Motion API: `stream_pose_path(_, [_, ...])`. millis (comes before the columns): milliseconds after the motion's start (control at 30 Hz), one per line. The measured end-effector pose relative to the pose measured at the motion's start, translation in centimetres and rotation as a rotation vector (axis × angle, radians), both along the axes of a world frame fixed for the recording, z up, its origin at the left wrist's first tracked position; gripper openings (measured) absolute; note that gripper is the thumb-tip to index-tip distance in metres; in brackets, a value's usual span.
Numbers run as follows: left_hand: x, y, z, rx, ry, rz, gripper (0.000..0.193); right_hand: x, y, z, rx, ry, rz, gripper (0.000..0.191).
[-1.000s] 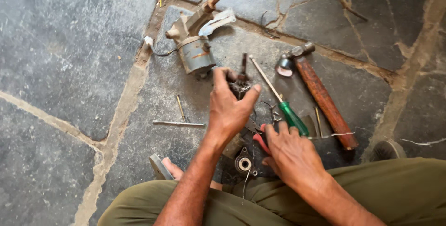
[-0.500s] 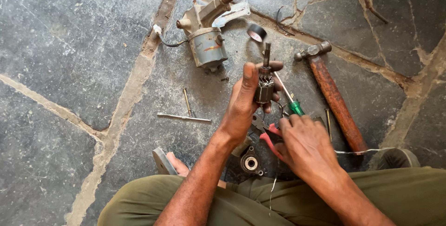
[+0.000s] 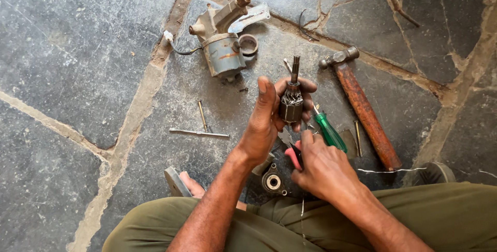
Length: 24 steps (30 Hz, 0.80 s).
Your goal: The person sits on a stone floor and uses pliers, a screwdriver, and a hammer to disassemble and reassemble a small cylindrical mechanical component. They remove a metal ring, adjust internal parts, and tap the assembly with a hammer to seat components.
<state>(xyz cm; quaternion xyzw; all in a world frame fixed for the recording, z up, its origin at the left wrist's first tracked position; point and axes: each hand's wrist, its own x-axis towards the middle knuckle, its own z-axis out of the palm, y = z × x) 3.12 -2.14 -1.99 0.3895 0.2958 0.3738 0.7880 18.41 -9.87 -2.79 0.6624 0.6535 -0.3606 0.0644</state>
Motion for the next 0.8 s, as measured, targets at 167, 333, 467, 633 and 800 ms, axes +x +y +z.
stream_pose_path(167, [-0.2,-0.1,0.2,-0.007,-0.103,-0.015,0.087,0.6,0.4,-0.6,0.188,0.213,-0.12,0.059])
stream_pose_path(333, [-0.2,0.2,0.4,-0.074,-0.139,-0.01,0.044,1.0,0.9,-1.3,-0.038,0.373,-0.568,0.049])
stream_pose_path(467, [-0.1,0.2,0.7,-0.07,-0.116,-0.01,0.034,1.5,1.3,-1.4,-0.012,0.789,-0.83,0.037])
stream_pose_path(633, [-0.3,0.4,0.8,-0.062,-0.152,0.038,0.037,2.4,1.7,-0.8,0.242,1.082,-1.038,0.027])
stream_pose_path(800, [-0.3,0.4,0.8,0.008,-0.082,0.044,0.036,3.4,1.7,0.2,0.312,1.529,-1.256,0.021])
